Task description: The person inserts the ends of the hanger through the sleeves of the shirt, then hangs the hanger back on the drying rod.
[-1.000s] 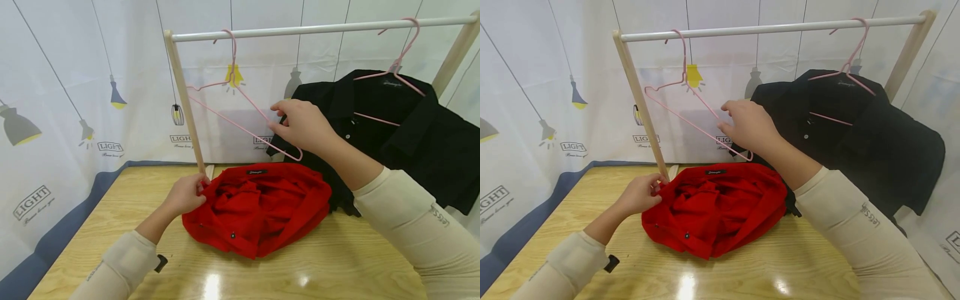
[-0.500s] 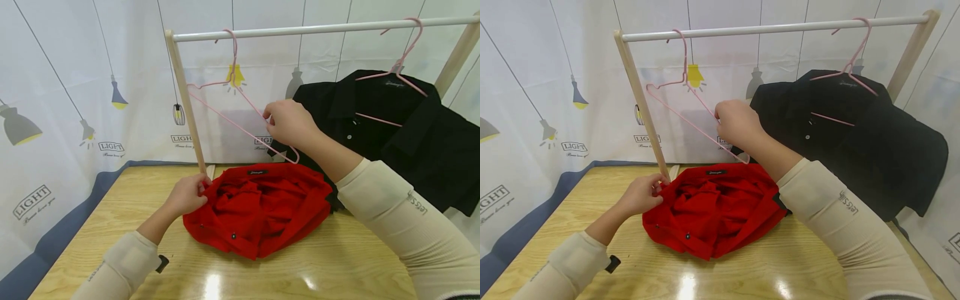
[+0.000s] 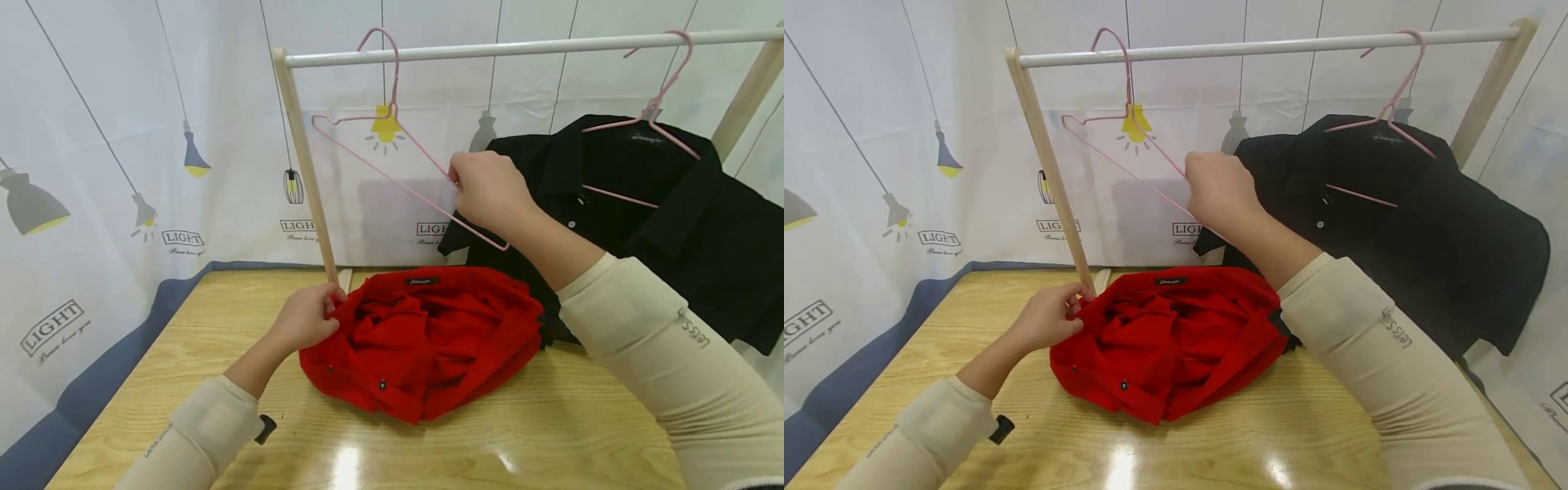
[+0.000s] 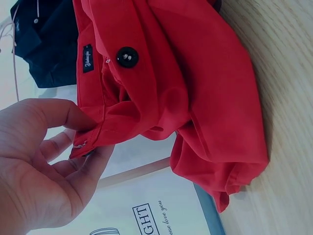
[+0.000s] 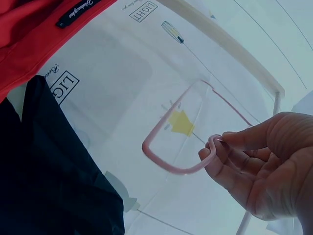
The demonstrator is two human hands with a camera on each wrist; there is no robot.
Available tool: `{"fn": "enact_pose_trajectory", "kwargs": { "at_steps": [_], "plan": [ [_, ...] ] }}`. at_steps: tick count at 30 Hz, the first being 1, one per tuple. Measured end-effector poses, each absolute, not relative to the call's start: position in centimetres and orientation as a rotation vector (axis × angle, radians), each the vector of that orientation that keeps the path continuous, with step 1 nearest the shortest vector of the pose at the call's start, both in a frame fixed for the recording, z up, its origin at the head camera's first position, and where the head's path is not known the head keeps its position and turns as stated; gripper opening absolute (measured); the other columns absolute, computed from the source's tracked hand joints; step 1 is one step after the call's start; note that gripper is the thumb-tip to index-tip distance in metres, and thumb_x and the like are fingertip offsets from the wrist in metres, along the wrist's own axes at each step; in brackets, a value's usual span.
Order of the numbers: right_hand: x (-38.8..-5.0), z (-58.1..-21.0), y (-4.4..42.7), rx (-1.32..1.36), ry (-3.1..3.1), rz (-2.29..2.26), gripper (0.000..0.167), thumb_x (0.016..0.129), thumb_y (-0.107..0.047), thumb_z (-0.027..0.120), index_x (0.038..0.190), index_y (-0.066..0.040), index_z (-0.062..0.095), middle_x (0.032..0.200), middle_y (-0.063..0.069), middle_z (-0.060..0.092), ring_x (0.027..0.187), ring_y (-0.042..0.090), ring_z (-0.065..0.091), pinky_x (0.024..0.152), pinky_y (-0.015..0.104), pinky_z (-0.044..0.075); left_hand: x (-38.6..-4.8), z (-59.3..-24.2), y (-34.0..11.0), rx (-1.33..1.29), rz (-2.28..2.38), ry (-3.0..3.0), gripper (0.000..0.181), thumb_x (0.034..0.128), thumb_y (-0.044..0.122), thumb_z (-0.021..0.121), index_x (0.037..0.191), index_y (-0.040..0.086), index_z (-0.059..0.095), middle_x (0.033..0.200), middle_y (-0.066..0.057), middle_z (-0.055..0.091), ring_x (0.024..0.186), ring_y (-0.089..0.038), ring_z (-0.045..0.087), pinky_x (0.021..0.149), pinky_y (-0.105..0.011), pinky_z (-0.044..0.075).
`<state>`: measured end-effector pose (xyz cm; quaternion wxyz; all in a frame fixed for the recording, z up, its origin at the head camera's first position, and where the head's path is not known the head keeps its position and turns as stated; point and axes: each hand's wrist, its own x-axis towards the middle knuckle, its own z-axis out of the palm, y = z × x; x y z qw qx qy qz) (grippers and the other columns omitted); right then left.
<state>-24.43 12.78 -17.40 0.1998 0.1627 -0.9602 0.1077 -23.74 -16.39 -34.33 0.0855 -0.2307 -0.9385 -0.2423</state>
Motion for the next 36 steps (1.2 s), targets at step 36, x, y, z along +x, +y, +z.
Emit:
{"fn": "enact_pose_trajectory", "kwargs": {
  "at_steps": [36],
  "plan": [
    [-20.8, -21.7, 22.8, 0.293, -2.692, 0.235, 0.015, 0.093, -0.002, 0.053, 0.107, 0.0, 0.058, 0.087, 0.019, 0.062, 0.06, 0.029, 0.048, 0.048, 0.042, 0.044, -23.6, -33.8, -16.3, -0.619, -0.753, -2.837, 0.023, 0.0772, -0.001, 0.065, 0.098, 0.008, 0.064, 0.068, 0.0, 0.052, 0.063, -0.016, 0.047, 0.059, -0.031, 0.039]
  ]
}}
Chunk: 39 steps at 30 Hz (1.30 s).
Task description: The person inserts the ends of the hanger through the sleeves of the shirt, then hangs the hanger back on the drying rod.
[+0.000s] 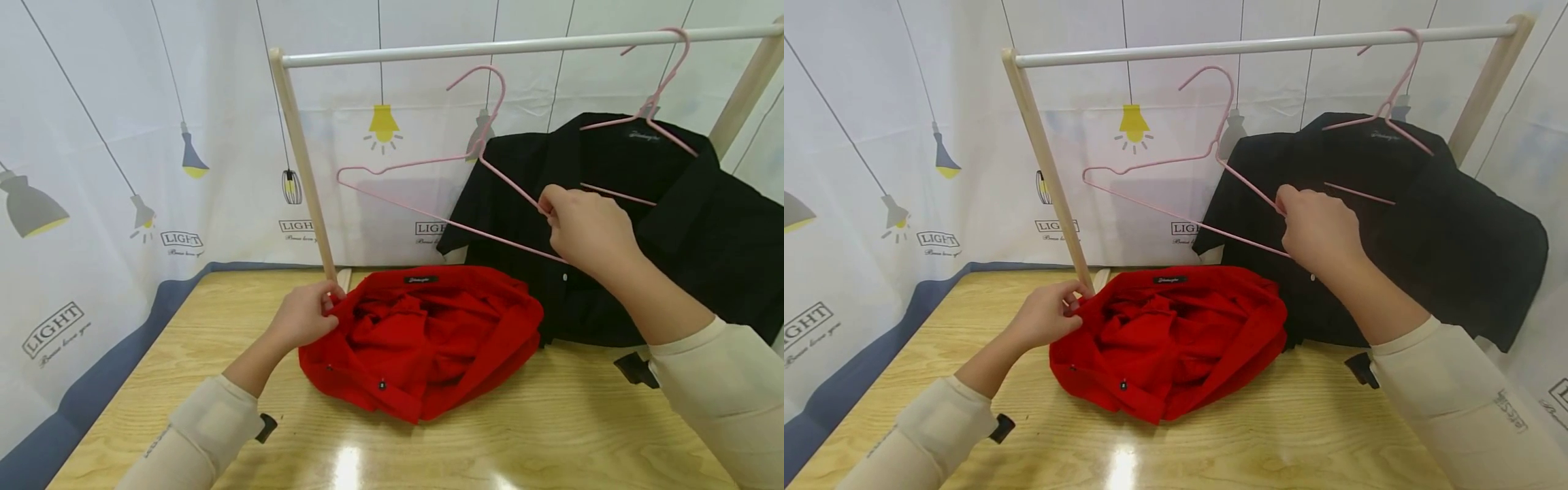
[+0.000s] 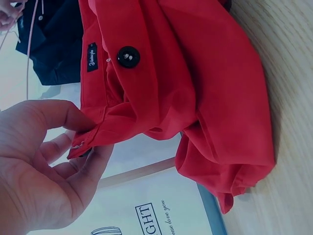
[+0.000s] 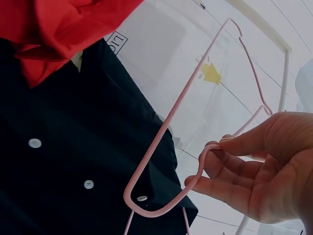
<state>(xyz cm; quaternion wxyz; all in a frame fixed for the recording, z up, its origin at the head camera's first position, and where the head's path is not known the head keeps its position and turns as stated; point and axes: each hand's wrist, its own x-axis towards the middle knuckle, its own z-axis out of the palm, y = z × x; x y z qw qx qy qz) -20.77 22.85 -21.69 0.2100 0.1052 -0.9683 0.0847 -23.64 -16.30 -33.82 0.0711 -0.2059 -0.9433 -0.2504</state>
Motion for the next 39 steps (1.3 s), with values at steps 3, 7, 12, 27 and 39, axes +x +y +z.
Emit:
{"fn": "enact_pose_trajectory", "kwargs": {
  "at_steps": [3, 7, 12, 27, 39],
  "plan": [
    [-20.4, -22.4, 23.4, 0.313, -2.703, 0.216, 0.015, 0.094, -0.003, 0.053, 0.108, -0.001, 0.058, 0.087, 0.017, 0.062, 0.057, 0.027, 0.047, 0.044, 0.039, 0.04, -23.6, -33.7, -16.3, -0.61, -0.76, -2.828, 0.023, 0.0773, -0.001, 0.065, 0.098, 0.008, 0.064, 0.07, -0.001, 0.054, 0.064, -0.017, 0.048, 0.06, -0.032, 0.04],
    [-19.8, -23.3, 24.0, 0.343, -2.723, 0.188, 0.015, 0.095, -0.003, 0.052, 0.109, -0.001, 0.059, 0.088, 0.017, 0.062, 0.056, 0.025, 0.046, 0.043, 0.036, 0.038, -23.6, -33.6, -16.5, -0.601, -0.773, -2.808, 0.022, 0.0768, -0.001, 0.064, 0.098, 0.008, 0.065, 0.072, -0.001, 0.056, 0.064, -0.017, 0.05, 0.059, -0.032, 0.042],
    [-18.9, -24.4, 24.5, 0.385, -2.728, 0.148, 0.015, 0.094, 0.0, 0.053, 0.108, -0.001, 0.06, 0.087, 0.015, 0.063, 0.058, 0.023, 0.046, 0.044, 0.034, 0.038, -23.8, -33.3, -16.7, -0.568, -0.791, -2.79, 0.022, 0.0765, 0.001, 0.064, 0.097, 0.009, 0.067, 0.075, -0.001, 0.06, 0.066, -0.017, 0.055, 0.058, -0.031, 0.044],
    [-17.2, -27.0, 25.1, 0.485, -2.768, 0.047, 0.018, 0.087, 0.004, 0.064, 0.101, -0.007, 0.064, 0.083, 0.01, 0.065, 0.053, 0.017, 0.042, 0.04, 0.028, 0.034, -24.3, -31.5, -17.5, -0.456, -0.883, -2.739, 0.023, 0.0816, 0.004, 0.061, 0.101, 0.007, 0.071, 0.082, -0.007, 0.064, 0.066, -0.02, 0.059, 0.052, -0.03, 0.048],
    [-16.8, -27.6, 23.1, 0.473, -2.85, -0.076, 0.024, 0.079, 0.006, 0.068, 0.099, -0.004, 0.06, 0.072, 0.007, 0.056, 0.055, 0.02, 0.045, 0.04, 0.03, 0.038, -22.9, -29.7, -16.3, -0.407, -1.014, -2.613, 0.018, 0.0825, 0.006, 0.061, 0.098, 0.009, 0.069, 0.089, -0.006, 0.068, 0.079, -0.023, 0.063, 0.069, -0.036, 0.053]
  ]
}}
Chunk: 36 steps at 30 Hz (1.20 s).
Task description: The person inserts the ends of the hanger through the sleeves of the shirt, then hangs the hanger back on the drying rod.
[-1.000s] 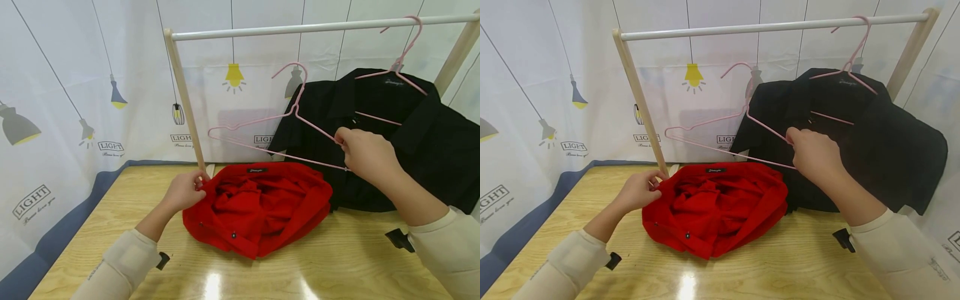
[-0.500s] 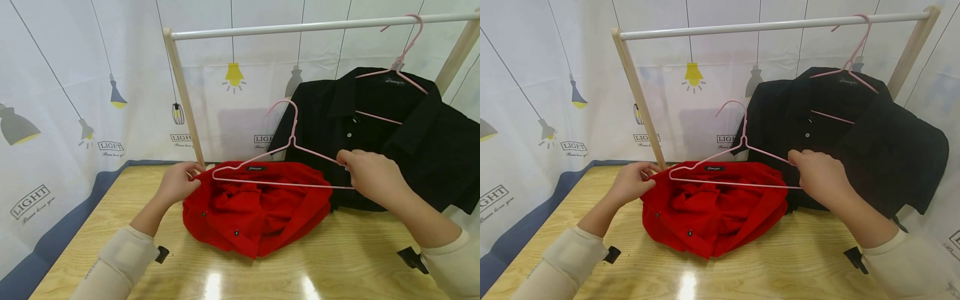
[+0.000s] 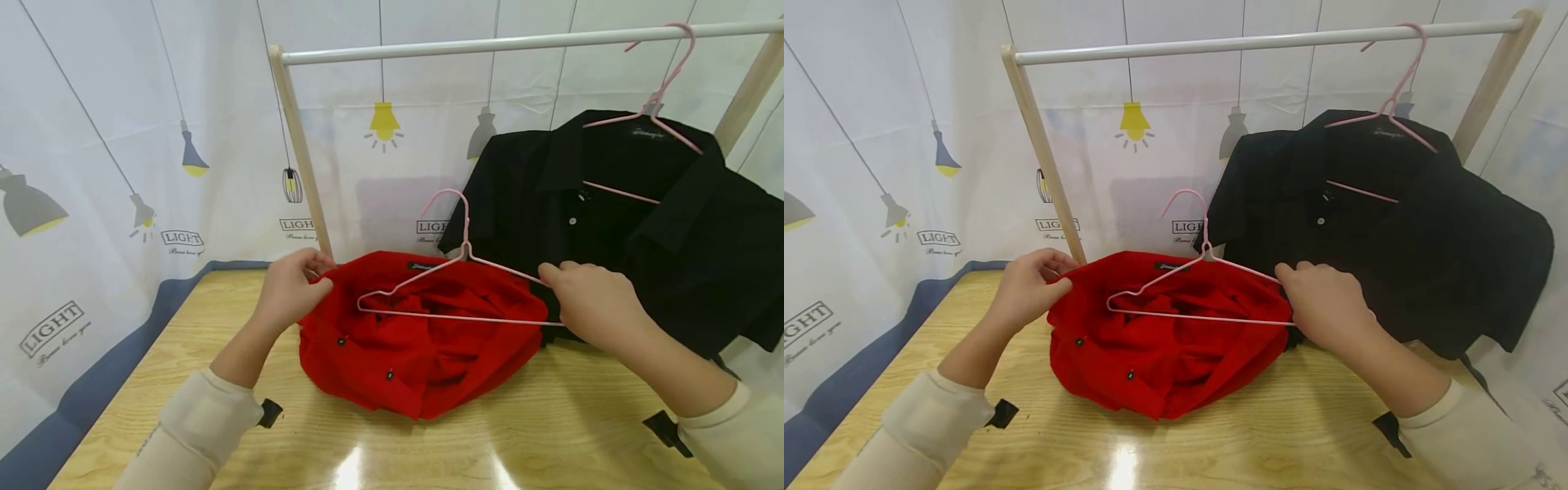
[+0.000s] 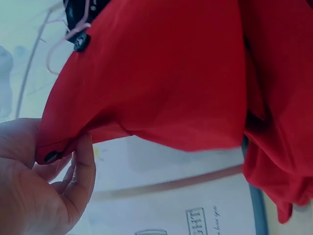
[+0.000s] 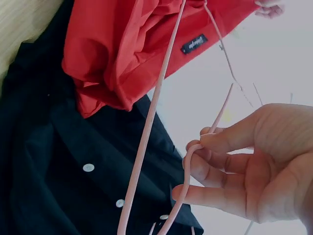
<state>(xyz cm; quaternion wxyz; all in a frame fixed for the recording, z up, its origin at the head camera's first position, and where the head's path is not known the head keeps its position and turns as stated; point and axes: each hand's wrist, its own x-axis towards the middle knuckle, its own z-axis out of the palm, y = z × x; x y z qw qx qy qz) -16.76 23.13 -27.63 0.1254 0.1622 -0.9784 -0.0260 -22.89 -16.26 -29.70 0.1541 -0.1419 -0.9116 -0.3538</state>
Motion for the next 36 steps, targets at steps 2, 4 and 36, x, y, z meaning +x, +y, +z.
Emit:
{"fn": "enact_pose_trajectory", "kwargs": {
  "at_steps": [2, 4, 36],
  "plan": [
    [-16.7, -27.7, 22.6, 0.466, -2.857, -0.094, 0.023, 0.08, 0.004, 0.069, 0.1, -0.003, 0.059, 0.072, 0.008, 0.056, 0.056, 0.02, 0.046, 0.041, 0.031, 0.041, -22.4, -29.3, -15.9, -0.398, -1.052, -2.583, 0.017, 0.0826, 0.006, 0.06, 0.098, 0.008, 0.068, 0.089, -0.006, 0.068, 0.08, -0.022, 0.064, 0.072, -0.036, 0.053],
    [-16.7, -27.8, 22.0, 0.469, -2.863, -0.108, 0.024, 0.081, 0.002, 0.07, 0.102, -0.002, 0.059, 0.074, 0.01, 0.057, 0.056, 0.021, 0.047, 0.042, 0.032, 0.044, -21.9, -29.0, -15.5, -0.396, -1.086, -2.562, 0.017, 0.0831, 0.006, 0.061, 0.098, 0.008, 0.068, 0.09, -0.006, 0.068, 0.08, -0.022, 0.063, 0.072, -0.036, 0.052],
    [-17.7, -30.6, 15.5, 0.588, -2.675, 0.136, 0.022, 0.077, 0.007, 0.067, 0.088, -0.002, 0.05, 0.077, 0.013, 0.055, 0.064, 0.025, 0.053, 0.056, 0.043, 0.055, -17.1, -32.1, -9.2, -0.812, -0.792, -2.54, 0.022, 0.0758, 0.002, 0.075, 0.092, 0.012, 0.064, 0.083, 0.002, 0.06, 0.073, -0.011, 0.055, 0.066, -0.026, 0.05]
  ]
}}
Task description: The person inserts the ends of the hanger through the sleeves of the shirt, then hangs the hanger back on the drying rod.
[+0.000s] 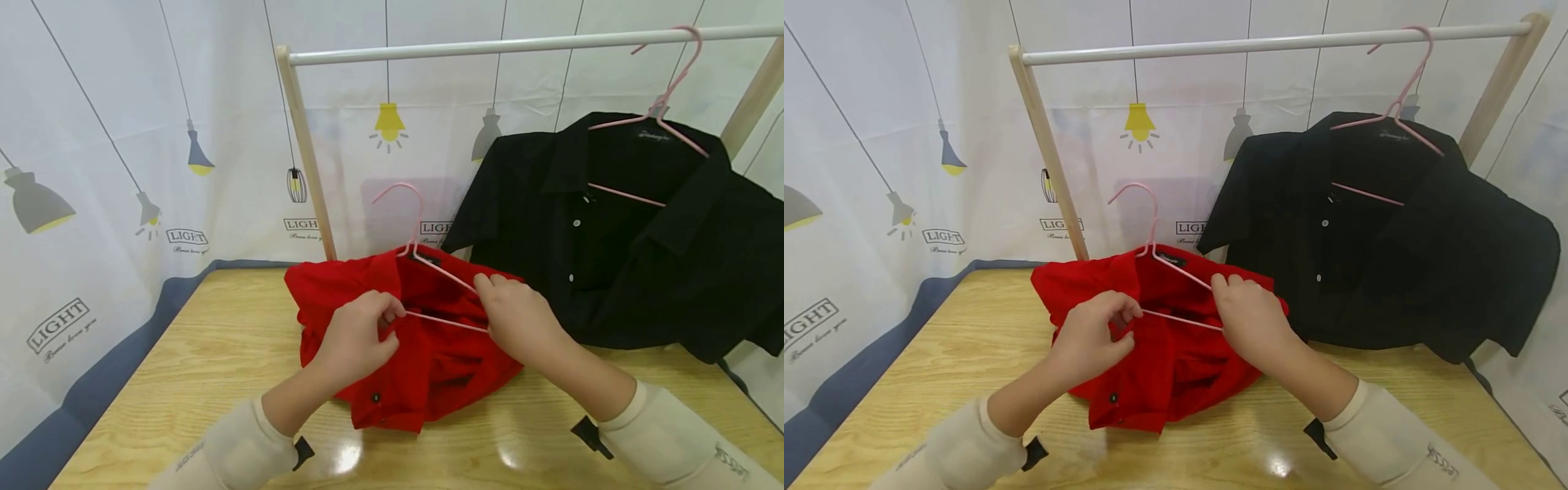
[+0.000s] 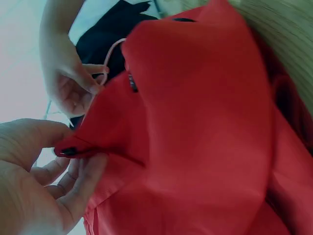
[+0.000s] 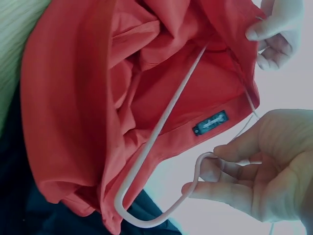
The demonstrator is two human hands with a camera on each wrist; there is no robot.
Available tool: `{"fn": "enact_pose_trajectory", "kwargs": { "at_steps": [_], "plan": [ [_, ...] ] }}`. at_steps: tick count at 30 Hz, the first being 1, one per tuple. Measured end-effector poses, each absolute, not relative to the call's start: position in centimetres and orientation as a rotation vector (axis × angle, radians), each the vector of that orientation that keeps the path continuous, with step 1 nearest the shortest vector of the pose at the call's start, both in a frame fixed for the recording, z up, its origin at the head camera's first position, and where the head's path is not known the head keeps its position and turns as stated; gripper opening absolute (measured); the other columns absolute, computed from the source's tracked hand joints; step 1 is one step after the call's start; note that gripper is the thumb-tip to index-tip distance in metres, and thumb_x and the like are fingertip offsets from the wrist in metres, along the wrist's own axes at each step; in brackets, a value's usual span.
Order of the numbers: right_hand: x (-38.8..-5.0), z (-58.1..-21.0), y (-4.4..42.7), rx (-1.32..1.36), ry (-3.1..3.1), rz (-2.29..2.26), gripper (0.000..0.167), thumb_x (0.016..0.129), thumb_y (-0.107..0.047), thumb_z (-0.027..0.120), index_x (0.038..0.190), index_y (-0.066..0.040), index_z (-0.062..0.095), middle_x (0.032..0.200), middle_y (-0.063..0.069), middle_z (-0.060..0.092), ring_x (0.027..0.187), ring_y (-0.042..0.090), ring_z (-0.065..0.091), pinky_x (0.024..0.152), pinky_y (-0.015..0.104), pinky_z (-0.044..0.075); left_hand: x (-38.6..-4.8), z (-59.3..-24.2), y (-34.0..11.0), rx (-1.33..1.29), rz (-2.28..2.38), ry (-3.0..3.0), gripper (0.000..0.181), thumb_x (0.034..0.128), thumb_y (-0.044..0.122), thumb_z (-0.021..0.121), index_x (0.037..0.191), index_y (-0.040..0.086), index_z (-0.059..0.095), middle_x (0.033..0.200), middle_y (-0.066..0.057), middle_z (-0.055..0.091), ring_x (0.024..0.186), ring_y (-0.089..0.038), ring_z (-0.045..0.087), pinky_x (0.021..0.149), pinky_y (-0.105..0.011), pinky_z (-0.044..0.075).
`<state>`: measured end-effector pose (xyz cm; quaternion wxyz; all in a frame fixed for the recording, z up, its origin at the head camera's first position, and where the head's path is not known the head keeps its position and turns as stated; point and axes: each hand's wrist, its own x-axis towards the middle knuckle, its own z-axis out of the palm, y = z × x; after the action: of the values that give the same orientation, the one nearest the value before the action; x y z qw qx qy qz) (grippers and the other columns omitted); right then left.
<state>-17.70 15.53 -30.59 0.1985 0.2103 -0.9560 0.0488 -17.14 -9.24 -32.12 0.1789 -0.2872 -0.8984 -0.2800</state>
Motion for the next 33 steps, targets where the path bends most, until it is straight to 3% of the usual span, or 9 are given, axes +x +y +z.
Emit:
{"fn": "enact_pose_trajectory", "kwargs": {
  "at_steps": [7, 13, 21, 26, 33],
  "plan": [
    [-18.4, -31.2, 16.2, 0.56, -2.683, 0.073, 0.028, 0.077, 0.005, 0.072, 0.097, -0.002, 0.053, 0.085, 0.015, 0.059, 0.068, 0.028, 0.056, 0.061, 0.045, 0.057, -18.3, -31.9, -11.1, -0.714, -0.639, -2.476, 0.023, 0.0778, 0.012, 0.081, 0.095, 0.009, 0.066, 0.087, -0.001, 0.062, 0.079, -0.016, 0.06, 0.071, -0.03, 0.052],
    [-18.3, -30.8, 16.0, 0.588, -2.657, 0.052, 0.03, 0.077, 0.004, 0.072, 0.1, -0.002, 0.055, 0.085, 0.014, 0.059, 0.069, 0.027, 0.056, 0.057, 0.042, 0.056, -20.0, -30.5, -11.9, -0.693, -0.447, -2.322, 0.042, 0.0785, 0.024, 0.083, 0.111, 0.003, 0.067, 0.106, -0.011, 0.065, 0.098, -0.029, 0.058, 0.084, -0.04, 0.05],
    [-18.1, -30.4, 15.3, 0.657, -2.588, -0.017, 0.028, 0.078, 0.002, 0.074, 0.098, -0.004, 0.056, 0.083, 0.012, 0.057, 0.069, 0.027, 0.056, 0.051, 0.039, 0.054, -21.0, -29.8, -11.9, -0.798, -0.304, -2.421, 0.023, 0.0844, 0.008, 0.074, 0.107, 0.006, 0.067, 0.091, -0.008, 0.065, 0.084, -0.028, 0.061, 0.071, -0.039, 0.054],
    [-18.6, -30.2, 15.6, 0.755, -2.635, 0.058, 0.023, 0.08, 0.001, 0.074, 0.096, -0.008, 0.061, 0.08, 0.006, 0.06, 0.064, 0.019, 0.053, 0.05, 0.031, 0.051, -21.4, -29.5, -12.2, -0.842, -0.246, -2.447, 0.023, 0.0843, 0.001, 0.07, 0.104, 0.01, 0.066, 0.084, -0.006, 0.063, 0.077, -0.028, 0.062, 0.061, -0.038, 0.052],
    [-20.1, -28.9, 18.6, 0.806, -2.728, 0.513, 0.016, 0.088, -0.004, 0.069, 0.104, -0.007, 0.067, 0.089, 0.003, 0.067, 0.076, 0.019, 0.058, 0.071, 0.038, 0.055, -21.9, -29.2, -13.0, -0.893, -0.255, -2.48, 0.027, 0.0856, 0.001, 0.07, 0.11, 0.013, 0.068, 0.091, -0.005, 0.065, 0.078, -0.025, 0.062, 0.061, -0.036, 0.053]
  ]
}}
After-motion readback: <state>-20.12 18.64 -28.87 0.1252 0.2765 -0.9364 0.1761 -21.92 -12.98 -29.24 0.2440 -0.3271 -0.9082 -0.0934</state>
